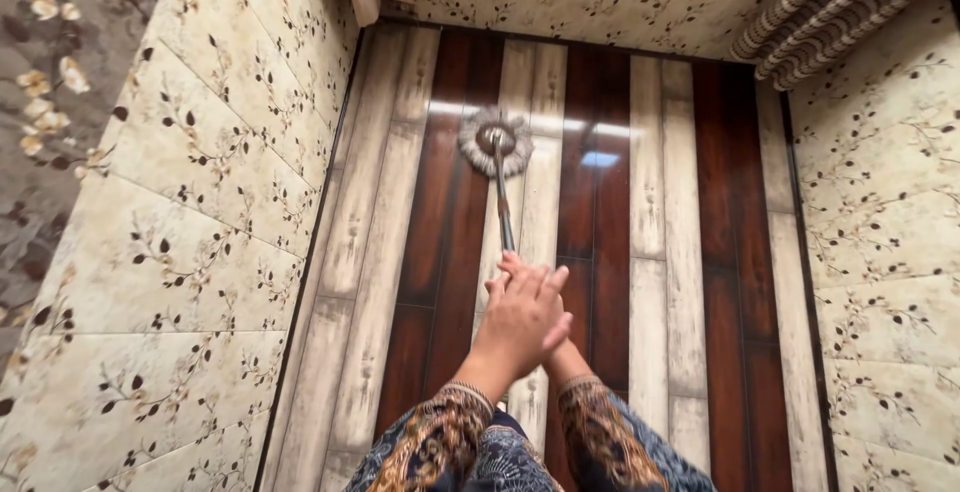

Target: The recorder uses a spin mop to clean the stairs and the adjacent tiled wall.

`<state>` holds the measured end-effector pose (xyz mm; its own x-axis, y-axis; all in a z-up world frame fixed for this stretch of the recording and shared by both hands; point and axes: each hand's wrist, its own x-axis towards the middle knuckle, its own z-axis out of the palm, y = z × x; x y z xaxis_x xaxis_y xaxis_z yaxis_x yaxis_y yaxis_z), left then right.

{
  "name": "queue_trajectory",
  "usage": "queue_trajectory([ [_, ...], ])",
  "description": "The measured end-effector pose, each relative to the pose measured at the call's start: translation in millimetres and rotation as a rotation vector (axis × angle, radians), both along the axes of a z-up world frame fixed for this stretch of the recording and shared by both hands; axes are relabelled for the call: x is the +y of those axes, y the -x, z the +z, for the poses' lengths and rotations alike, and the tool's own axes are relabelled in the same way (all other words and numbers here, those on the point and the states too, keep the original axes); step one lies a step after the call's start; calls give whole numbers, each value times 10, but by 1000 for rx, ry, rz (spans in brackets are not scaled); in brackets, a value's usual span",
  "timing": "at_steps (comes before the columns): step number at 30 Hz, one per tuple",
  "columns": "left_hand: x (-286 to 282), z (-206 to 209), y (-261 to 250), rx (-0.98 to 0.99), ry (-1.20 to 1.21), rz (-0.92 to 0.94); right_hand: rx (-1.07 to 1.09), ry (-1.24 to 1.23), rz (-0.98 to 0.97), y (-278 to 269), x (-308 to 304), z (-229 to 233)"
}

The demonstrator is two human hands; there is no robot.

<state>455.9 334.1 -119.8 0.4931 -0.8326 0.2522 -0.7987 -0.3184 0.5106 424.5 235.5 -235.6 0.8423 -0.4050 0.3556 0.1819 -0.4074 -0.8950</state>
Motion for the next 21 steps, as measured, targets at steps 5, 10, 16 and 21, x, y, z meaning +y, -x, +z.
queue_trajectory([
  [5, -284, -324, -348, 42, -75, 17, -10, -369, 53, -632, -771, -630],
  [10, -207, -285, -438, 51, -17, 79, 224, 228, -104, -782, -800, -308],
  [16, 263, -41, -193, 72, -53, 67, 381, 287, -189, -420, -171, 140],
  [21, 930, 578, 282, 52, -1, 12, 248, -9, -4, 313, 634, 457],
])
